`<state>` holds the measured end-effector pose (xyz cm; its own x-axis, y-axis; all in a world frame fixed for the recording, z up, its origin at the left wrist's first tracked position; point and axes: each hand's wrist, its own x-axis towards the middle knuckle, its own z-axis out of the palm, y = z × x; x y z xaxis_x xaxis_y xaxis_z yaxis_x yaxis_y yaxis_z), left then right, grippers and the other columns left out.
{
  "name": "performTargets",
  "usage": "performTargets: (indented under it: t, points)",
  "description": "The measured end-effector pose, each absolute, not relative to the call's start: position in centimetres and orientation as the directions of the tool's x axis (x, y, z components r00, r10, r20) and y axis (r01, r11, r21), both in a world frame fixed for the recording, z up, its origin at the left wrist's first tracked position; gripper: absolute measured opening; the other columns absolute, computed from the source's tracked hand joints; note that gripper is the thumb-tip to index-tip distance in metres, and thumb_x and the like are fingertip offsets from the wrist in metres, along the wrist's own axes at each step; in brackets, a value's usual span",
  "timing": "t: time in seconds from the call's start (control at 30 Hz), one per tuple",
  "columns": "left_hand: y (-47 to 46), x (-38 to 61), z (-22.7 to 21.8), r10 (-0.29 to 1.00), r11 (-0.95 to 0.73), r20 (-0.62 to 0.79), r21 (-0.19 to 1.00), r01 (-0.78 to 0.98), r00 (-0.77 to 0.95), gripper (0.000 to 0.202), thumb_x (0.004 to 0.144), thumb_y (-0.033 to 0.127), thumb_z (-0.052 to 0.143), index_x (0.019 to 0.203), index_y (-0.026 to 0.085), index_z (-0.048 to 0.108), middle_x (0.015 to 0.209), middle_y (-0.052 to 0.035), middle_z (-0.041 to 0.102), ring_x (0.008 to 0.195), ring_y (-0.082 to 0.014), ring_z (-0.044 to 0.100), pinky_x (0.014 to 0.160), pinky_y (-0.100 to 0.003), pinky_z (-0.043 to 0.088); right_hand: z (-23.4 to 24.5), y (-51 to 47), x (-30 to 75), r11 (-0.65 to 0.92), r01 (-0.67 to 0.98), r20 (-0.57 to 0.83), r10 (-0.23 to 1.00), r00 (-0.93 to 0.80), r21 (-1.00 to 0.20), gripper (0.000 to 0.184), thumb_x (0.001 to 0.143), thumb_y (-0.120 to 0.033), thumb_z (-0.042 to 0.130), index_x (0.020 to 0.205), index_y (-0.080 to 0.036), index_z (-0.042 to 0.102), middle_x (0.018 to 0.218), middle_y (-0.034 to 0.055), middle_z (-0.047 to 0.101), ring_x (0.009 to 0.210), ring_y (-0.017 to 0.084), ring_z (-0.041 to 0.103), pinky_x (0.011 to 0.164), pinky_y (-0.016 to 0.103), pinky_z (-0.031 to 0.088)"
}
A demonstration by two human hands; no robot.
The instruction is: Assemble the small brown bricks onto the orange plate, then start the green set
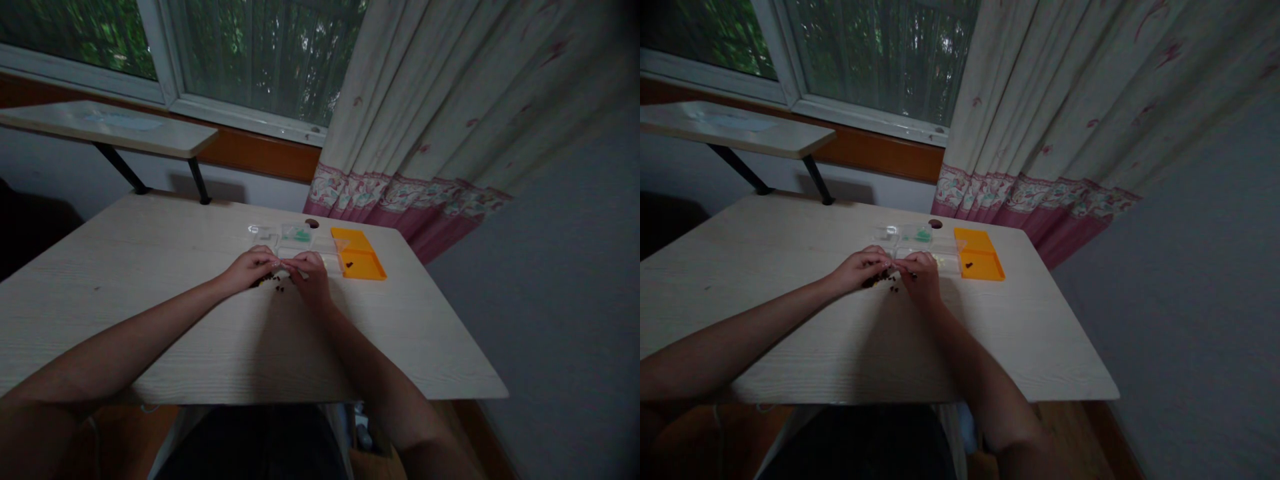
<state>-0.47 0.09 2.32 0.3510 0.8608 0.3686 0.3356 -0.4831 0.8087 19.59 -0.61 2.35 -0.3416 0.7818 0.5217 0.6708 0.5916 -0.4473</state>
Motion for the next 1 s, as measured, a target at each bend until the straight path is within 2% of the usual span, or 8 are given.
performTargets:
  t: [0.27,0.5,0.67,0.8,0.9,1.0]
  points:
    - [0.04,-0.70,2.11,0.895,-0.407,0.316,0.866,0.291,0.314,0.030,0.087,0.047,0.060,0.086,0.021,0.075,0.086,-0.0049,0.059,0.078,-0.0162,0.059,0.069,-0.032,0.052,2.26,-0.58,19.69,0.630,0.640,0.530,0.757,-0.382,-0.440,0.026,0.095,-0.031,0.054,0.113,-0.028,0.072,0.091,0.0029,0.064,0.094,0.016,0.054,0.087,0.029,0.039]
    - [0.22,-0.88,1.75,0.917,-0.356,0.280,0.896,0.266,0.285,0.033,0.087,0.050,0.060,0.089,0.021,0.075,0.091,-0.0058,0.060,0.072,-0.0147,0.060,0.062,-0.030,0.054,2.24,-0.59,19.60,0.642,0.606,0.528,0.754,-0.390,-0.469,0.028,0.095,-0.027,0.052,0.116,-0.028,0.071,0.094,0.0031,0.064,0.094,0.016,0.054,0.089,0.029,0.038]
    - [0.09,-0.90,1.69,0.928,-0.327,0.250,0.900,0.288,0.275,0.035,0.089,0.050,0.058,0.091,0.019,0.074,0.091,-0.0060,0.059,0.056,-0.0089,0.056,0.046,-0.025,0.050,2.15,-0.60,19.70,0.661,0.574,0.538,0.742,-0.400,-0.483,0.029,0.095,-0.027,0.051,0.118,-0.028,0.070,0.094,0.0034,0.063,0.095,0.016,0.054,0.088,0.030,0.039]
    - [-0.07,-0.78,1.77,0.931,-0.289,0.223,0.934,0.209,0.291,0.036,0.087,0.050,0.061,0.089,0.017,0.073,0.092,-0.0048,0.056,0.048,-0.0042,0.051,0.037,-0.019,0.045,1.84,-0.30,19.68,0.694,0.545,0.575,0.710,-0.407,-0.471,0.029,0.094,-0.025,0.053,0.116,-0.030,0.071,0.091,0.0029,0.064,0.092,0.016,0.055,0.085,0.031,0.039]
    - [-0.05,-0.75,1.79,0.931,-0.274,0.218,0.947,0.167,0.293,0.037,0.085,0.051,0.063,0.087,0.015,0.072,0.091,-0.0038,0.054,0.047,-0.0030,0.050,0.035,-0.018,0.043,1.59,-0.10,19.67,0.734,0.492,0.626,0.668,-0.401,-0.468,0.029,0.093,-0.024,0.054,0.116,-0.029,0.071,0.089,0.0032,0.064,0.089,0.017,0.055,0.083,0.031,0.039]
    - [-0.01,-0.79,1.87,0.928,-0.296,0.237,0.938,0.180,0.288,0.036,0.085,0.051,0.064,0.085,0.016,0.073,0.090,-0.0039,0.055,0.052,-0.0047,0.052,0.039,-0.017,0.045,1.54,-0.08,19.70,0.735,0.479,0.625,0.670,-0.400,-0.480,0.029,0.093,-0.024,0.054,0.116,-0.030,0.071,0.088,0.0031,0.064,0.088,0.017,0.055,0.082,0.031,0.040]
